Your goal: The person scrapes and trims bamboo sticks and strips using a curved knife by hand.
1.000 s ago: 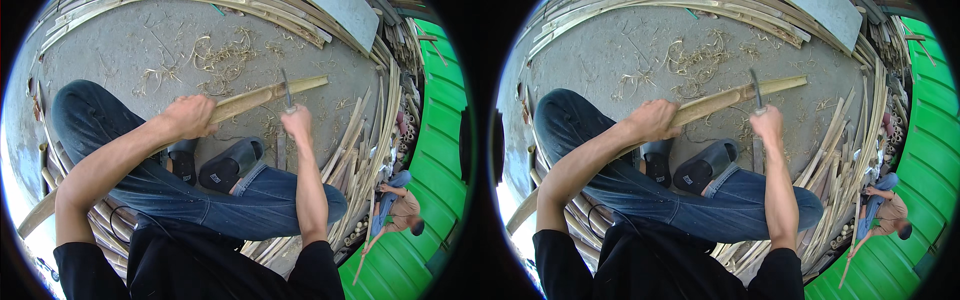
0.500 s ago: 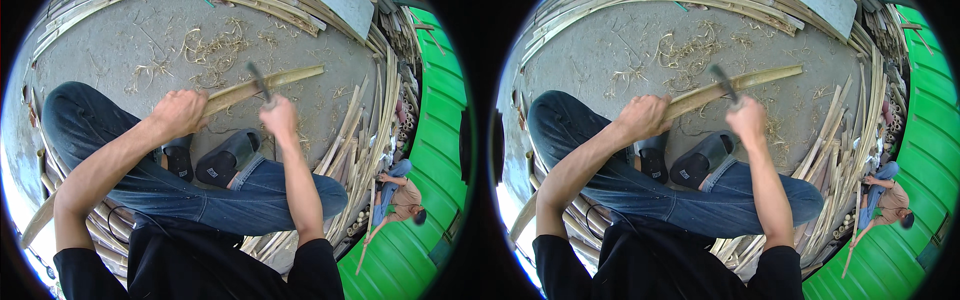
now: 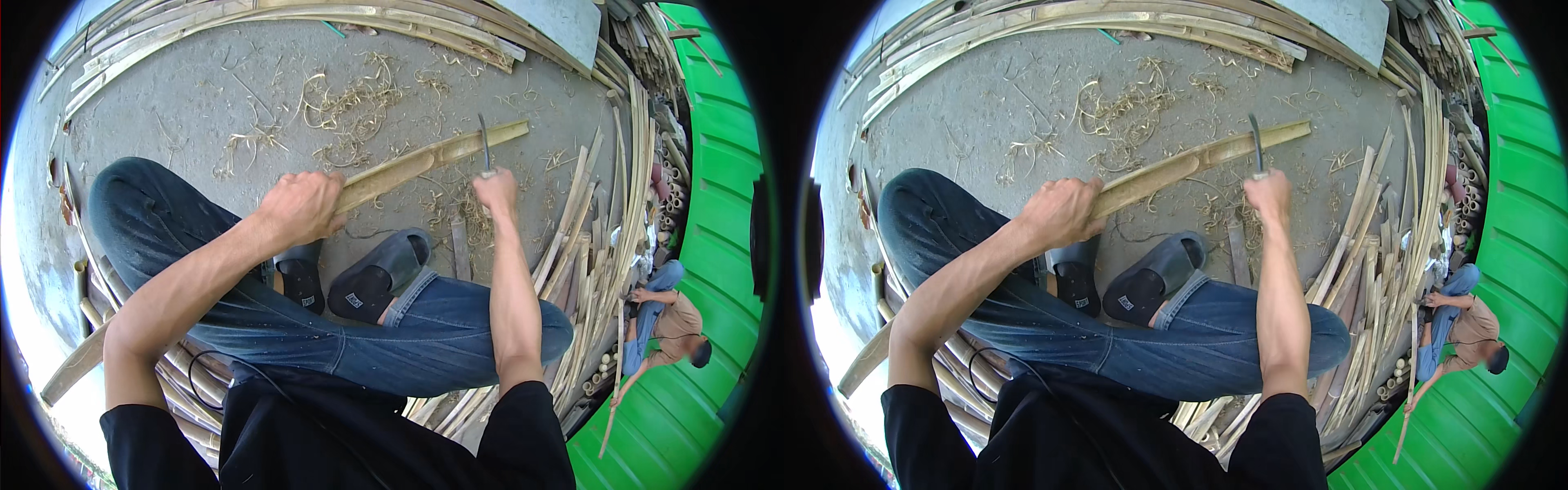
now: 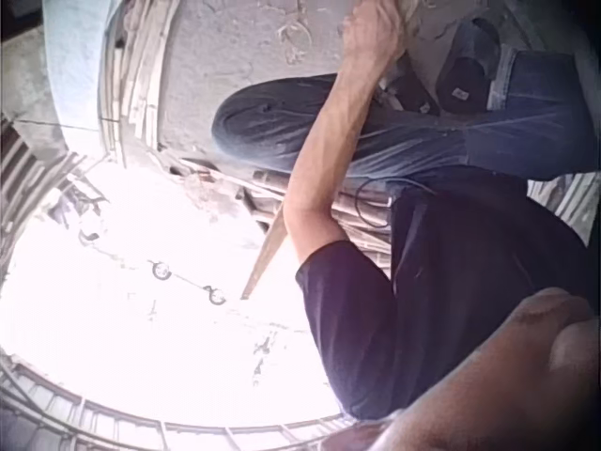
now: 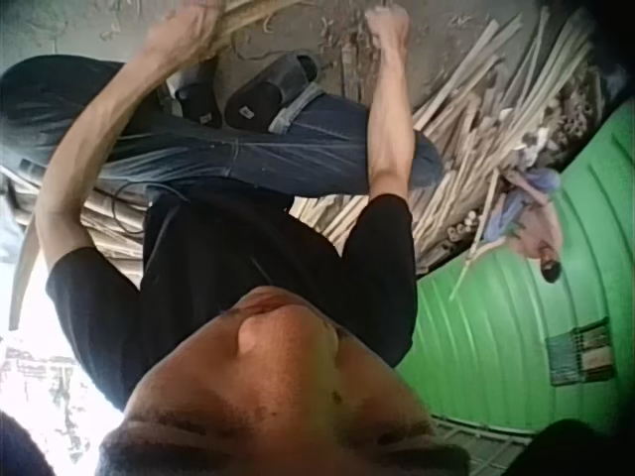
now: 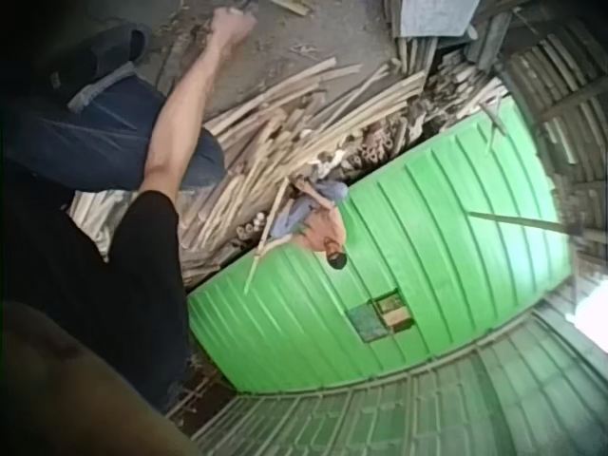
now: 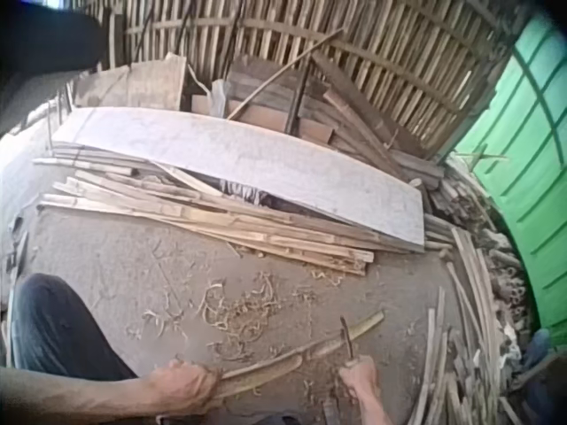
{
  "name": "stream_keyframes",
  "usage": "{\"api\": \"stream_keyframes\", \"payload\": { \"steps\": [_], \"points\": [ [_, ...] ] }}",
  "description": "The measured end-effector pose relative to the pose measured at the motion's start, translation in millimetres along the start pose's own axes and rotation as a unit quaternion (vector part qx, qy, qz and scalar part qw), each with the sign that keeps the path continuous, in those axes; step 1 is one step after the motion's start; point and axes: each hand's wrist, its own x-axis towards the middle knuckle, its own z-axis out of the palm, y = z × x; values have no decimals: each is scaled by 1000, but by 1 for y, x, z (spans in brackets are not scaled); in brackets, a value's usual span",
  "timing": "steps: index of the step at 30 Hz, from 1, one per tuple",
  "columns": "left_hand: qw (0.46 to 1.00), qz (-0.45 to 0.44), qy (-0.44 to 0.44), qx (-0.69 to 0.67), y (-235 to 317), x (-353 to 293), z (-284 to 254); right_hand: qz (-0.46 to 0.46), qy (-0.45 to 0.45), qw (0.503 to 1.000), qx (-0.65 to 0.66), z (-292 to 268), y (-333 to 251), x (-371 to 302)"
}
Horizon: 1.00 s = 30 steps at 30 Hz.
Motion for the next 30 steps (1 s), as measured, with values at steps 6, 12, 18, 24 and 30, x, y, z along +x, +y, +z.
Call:
{"api": "stream_keyframes", "payload": {
  "steps": [6, 12, 18, 24, 30],
  "points": [
    [999, -27, -6, 21, 2, -2, 0, -178, -103, 977, 63, 12, -74, -92],
    [998, 3, 16, 54, 17, 0, 1, -44, -53, 998, 15, -11, -38, -42],
    [996, 28, 51, 65, 34, -11, 26, -84, 34, 990, 112, -62, -22, -50],
    [994, 60, 45, 83, 40, -13, 27, -120, -27, 989, 77, -56, -32, -95],
    [996, 54, 21, 72, 43, -10, 24, -187, -68, 976, 89, -67, -4, -130]
  ]
}}
